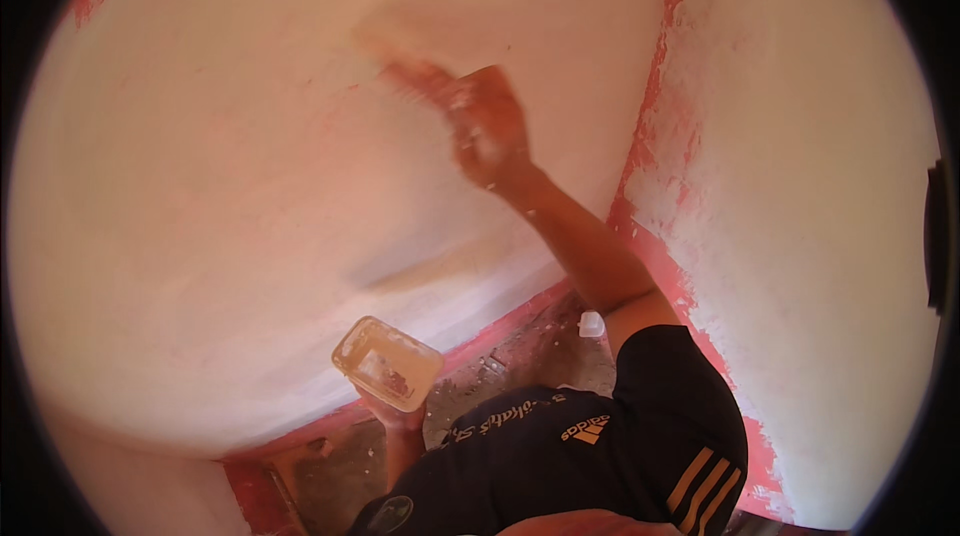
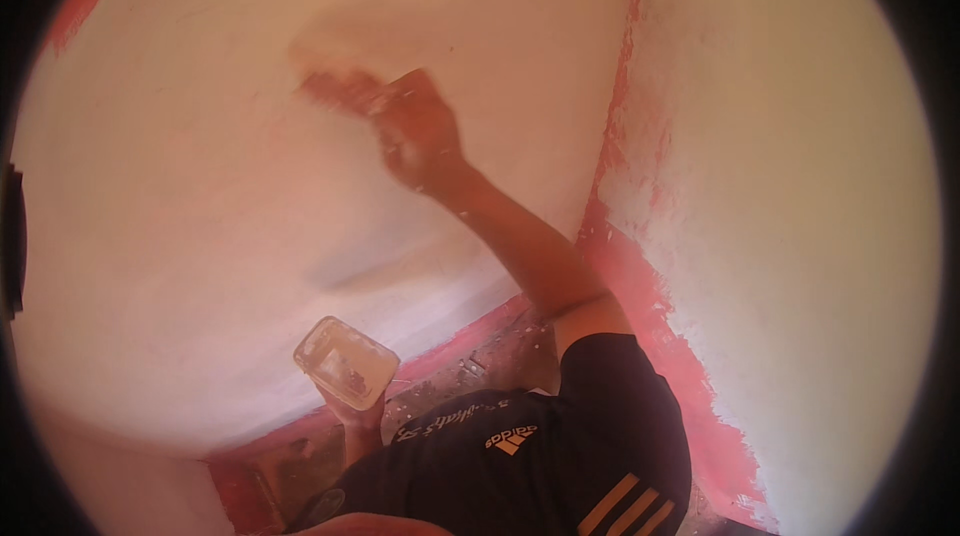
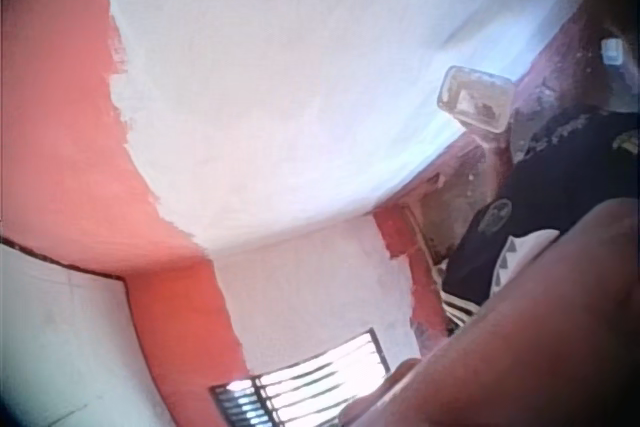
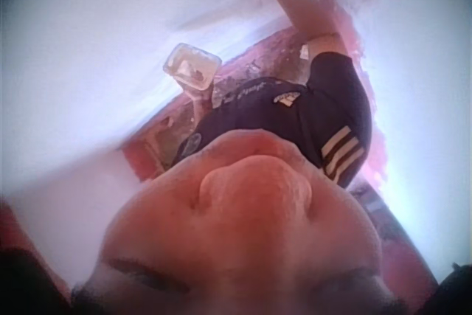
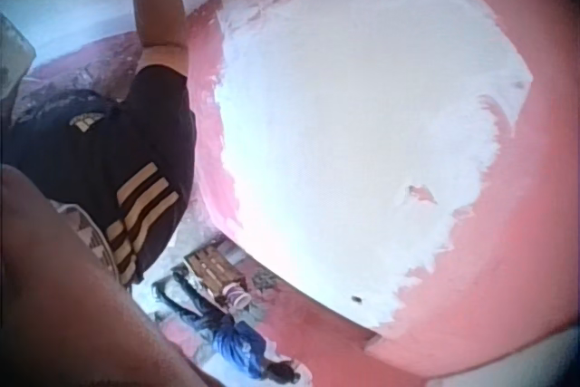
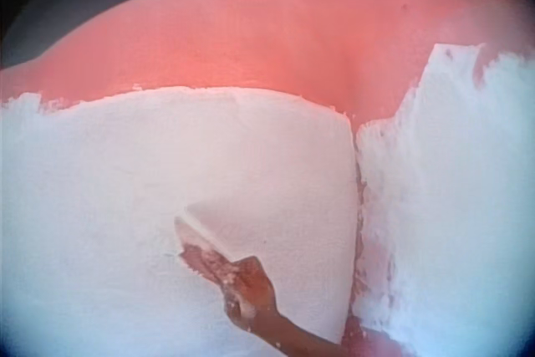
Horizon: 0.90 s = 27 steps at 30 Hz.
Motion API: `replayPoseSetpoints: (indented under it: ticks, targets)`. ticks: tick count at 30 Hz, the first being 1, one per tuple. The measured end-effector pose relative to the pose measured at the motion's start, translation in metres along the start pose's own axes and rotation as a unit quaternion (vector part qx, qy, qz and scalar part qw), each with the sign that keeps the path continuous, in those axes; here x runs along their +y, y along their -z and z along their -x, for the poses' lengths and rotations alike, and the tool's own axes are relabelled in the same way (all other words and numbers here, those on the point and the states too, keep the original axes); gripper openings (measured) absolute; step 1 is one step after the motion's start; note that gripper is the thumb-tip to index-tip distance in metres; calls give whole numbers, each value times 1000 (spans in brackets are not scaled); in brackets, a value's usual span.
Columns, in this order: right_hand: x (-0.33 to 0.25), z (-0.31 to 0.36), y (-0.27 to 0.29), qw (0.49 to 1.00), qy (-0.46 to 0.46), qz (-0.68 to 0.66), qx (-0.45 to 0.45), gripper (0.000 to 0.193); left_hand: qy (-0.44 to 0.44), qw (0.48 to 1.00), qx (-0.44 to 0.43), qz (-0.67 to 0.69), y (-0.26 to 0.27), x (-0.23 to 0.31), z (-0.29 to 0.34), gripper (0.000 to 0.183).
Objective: The person applies a plaster-like material to the ceiling and upper walls using a small hand trowel, frequently reloading the tool from a plastic container held in the other hand.
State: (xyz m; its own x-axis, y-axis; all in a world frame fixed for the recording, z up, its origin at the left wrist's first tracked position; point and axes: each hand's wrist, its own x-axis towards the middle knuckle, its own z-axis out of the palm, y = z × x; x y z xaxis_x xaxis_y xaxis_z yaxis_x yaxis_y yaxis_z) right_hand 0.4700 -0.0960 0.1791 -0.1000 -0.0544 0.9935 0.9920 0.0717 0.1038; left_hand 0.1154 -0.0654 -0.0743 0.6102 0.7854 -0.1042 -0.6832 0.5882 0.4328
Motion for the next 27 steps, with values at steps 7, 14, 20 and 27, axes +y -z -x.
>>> replayPoseSetpoints:
  ticks: [7, 14, 20, 27]
  targets:
    - [94, -28, 49, 919, -353, 110, 136, 30, -2, 1000, -14, -26, -11, 9, -2, 52]
    - [-55, 7, -38, 990, 6, -44, -133, 48, -2, 996, -68, -56, -7, 8, -1, 50]
    - [89, -21, 56, 930, -280, 157, 178, 16, -17, 999, -21, 23, 0, -1, -5, 62]
    - [-20, -5, -52, 998, -51, -2, -40, 62, -14, 1000, 7, 8, -7, -6, -1, 62]
